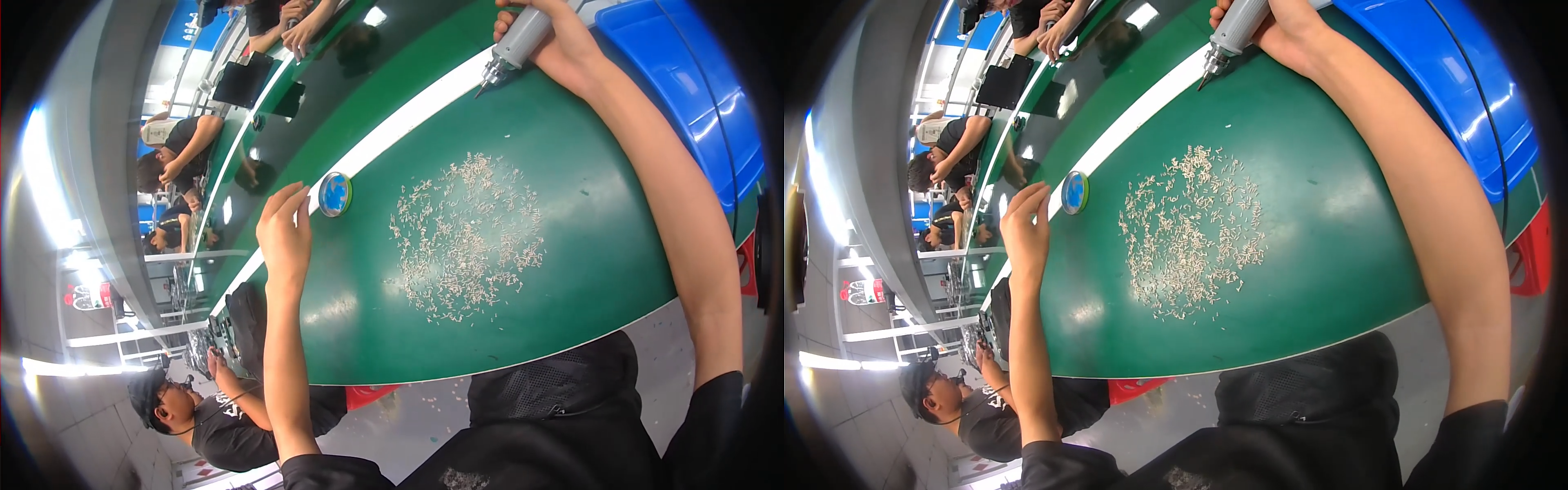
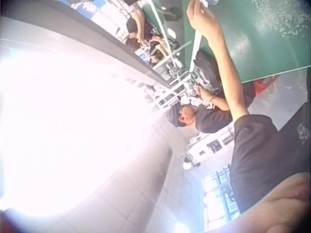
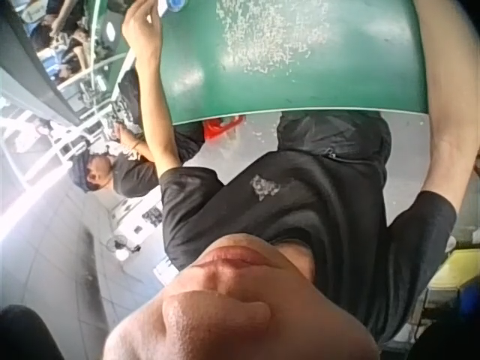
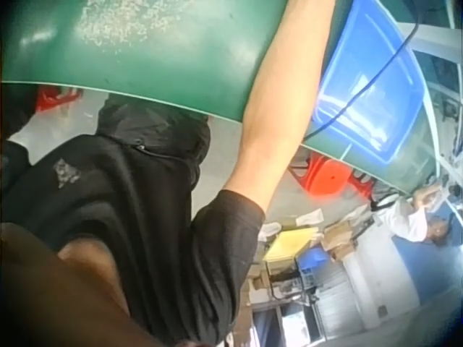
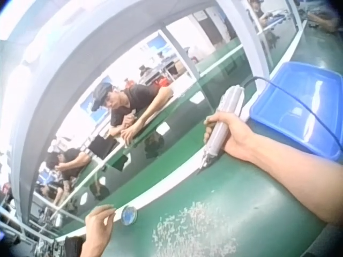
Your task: Using an electric screwdriver to fasten small screws into electronic device components on an assembly line.
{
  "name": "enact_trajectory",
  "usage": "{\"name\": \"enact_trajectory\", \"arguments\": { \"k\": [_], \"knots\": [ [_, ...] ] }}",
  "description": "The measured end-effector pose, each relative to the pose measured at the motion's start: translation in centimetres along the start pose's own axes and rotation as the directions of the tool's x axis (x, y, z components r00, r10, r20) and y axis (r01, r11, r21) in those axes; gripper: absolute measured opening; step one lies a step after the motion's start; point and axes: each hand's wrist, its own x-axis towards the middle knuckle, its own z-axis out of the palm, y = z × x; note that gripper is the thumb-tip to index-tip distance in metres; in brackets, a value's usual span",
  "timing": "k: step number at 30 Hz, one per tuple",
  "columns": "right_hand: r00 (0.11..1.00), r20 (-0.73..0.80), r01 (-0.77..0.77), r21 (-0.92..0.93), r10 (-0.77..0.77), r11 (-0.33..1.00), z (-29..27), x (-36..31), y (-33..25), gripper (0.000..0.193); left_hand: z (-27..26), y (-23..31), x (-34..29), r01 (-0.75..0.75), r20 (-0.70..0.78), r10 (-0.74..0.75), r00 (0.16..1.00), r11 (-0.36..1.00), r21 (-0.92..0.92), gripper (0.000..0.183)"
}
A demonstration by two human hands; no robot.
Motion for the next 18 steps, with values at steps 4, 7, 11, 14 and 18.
{"name": "enact_trajectory", "arguments": {
  "k": [4, 7, 11, 14, 18],
  "knots": [
    [0.993, 0.112, 0.036, -0.051, -0.03, 0.998, 0.4, 0.3, -1.0, 0.021, -2.3, 1.7, -0.2, 0.085, -0.044, -0.099, 0.994, 0.964, -0.252, 0.012],
    [0.992, 0.117, 0.038, -0.003, -0.037, 0.999, 1.0, 0.1, -0.4, 0.021, -4.3, 5.1, -0.6, 0.075, -0.111, -0.116, 0.987, 0.944, -0.321, 0.013],
    [0.999, 0.037, -0.031, 0.008, 0.031, 0.999, 1.2, -1.1, -0.3, 0.019, -9.4, 11.6, 0.9, -0.048, -0.187, -0.07, 0.98, 0.829, -0.558, 0.015],
    [0.999, 0.038, -0.016, 0.011, 0.016, 1.0, 0.8, -2.3, -0.4, 0.02, -14.4, 15.1, 2.7, -0.341, -0.34, 0.132, 0.931, 0.648, -0.681, 0.009],
    [1.0, 0.018, -0.01, 0.005, 0.01, 1.0, 1.9, -3.2, -0.8, 0.02, -19.3, 17.2, 3.2, -0.633, -0.615, 0.191, 0.765, 0.393, -0.666, 0.018]
  ]
}}
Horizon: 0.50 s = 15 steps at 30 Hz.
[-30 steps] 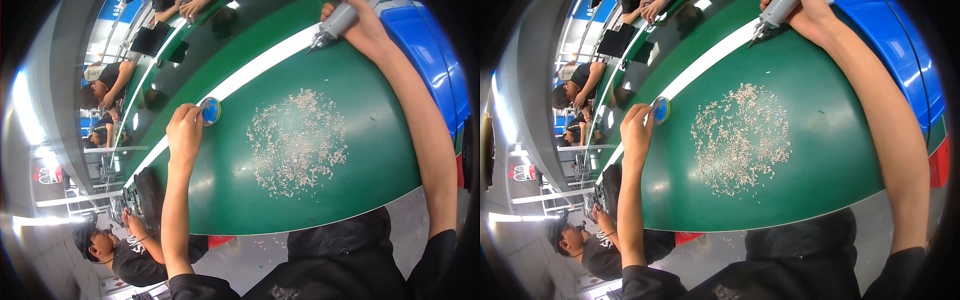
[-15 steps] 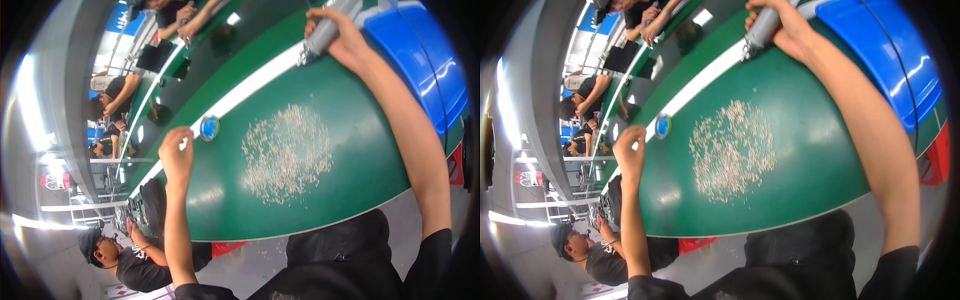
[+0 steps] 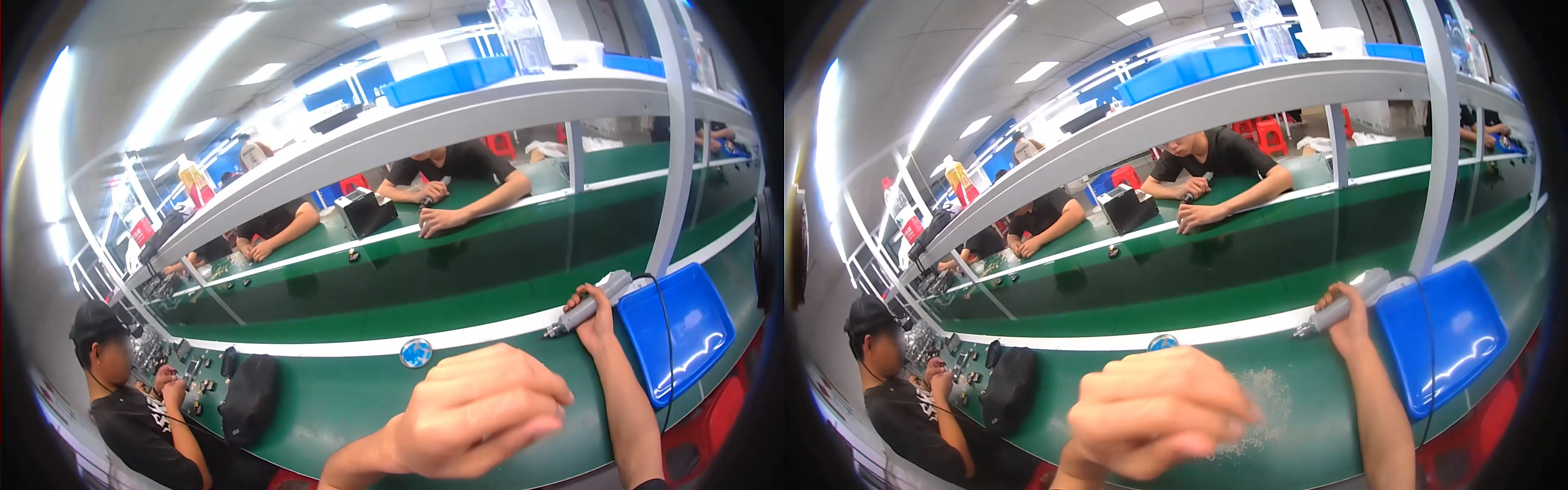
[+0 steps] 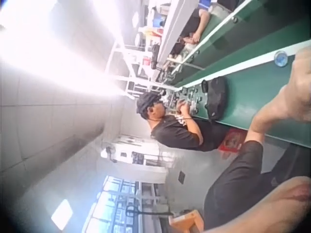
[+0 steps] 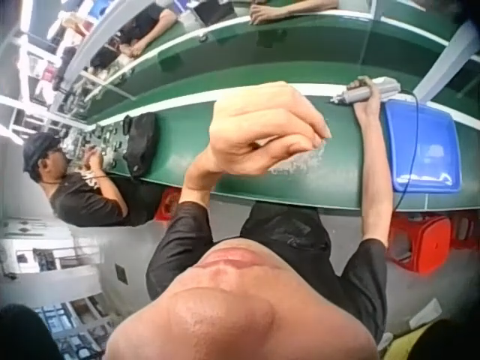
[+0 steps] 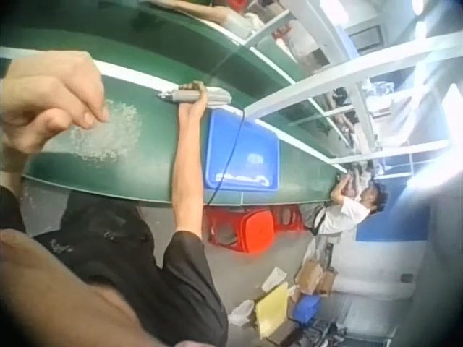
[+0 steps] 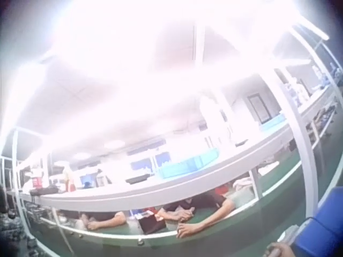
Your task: Using an electric screwdriver to fasten small screws into electronic device components on an assembly line.
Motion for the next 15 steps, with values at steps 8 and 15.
{"name": "enact_trajectory", "arguments": {
  "k": [8, 15],
  "knots": [
    [0.982, 0.187, 0.001, 0.101, -0.02, 0.995, 1.1, 2.2, 1.4, 0.02, -7.8, 2.1, -2.4, -0.03, 0.306, 0.21, 0.929, 0.863, -0.504, 0.03],
    [0.999, 0.034, 0.002, -0.014, -0.001, 1.0, -0.8, 2.1, -1.0, 0.019, -5.5, 2.6, -2.6, 0.114, 0.533, 0.472, 0.703, 0.665, -0.738, 0.016]
  ]
}}
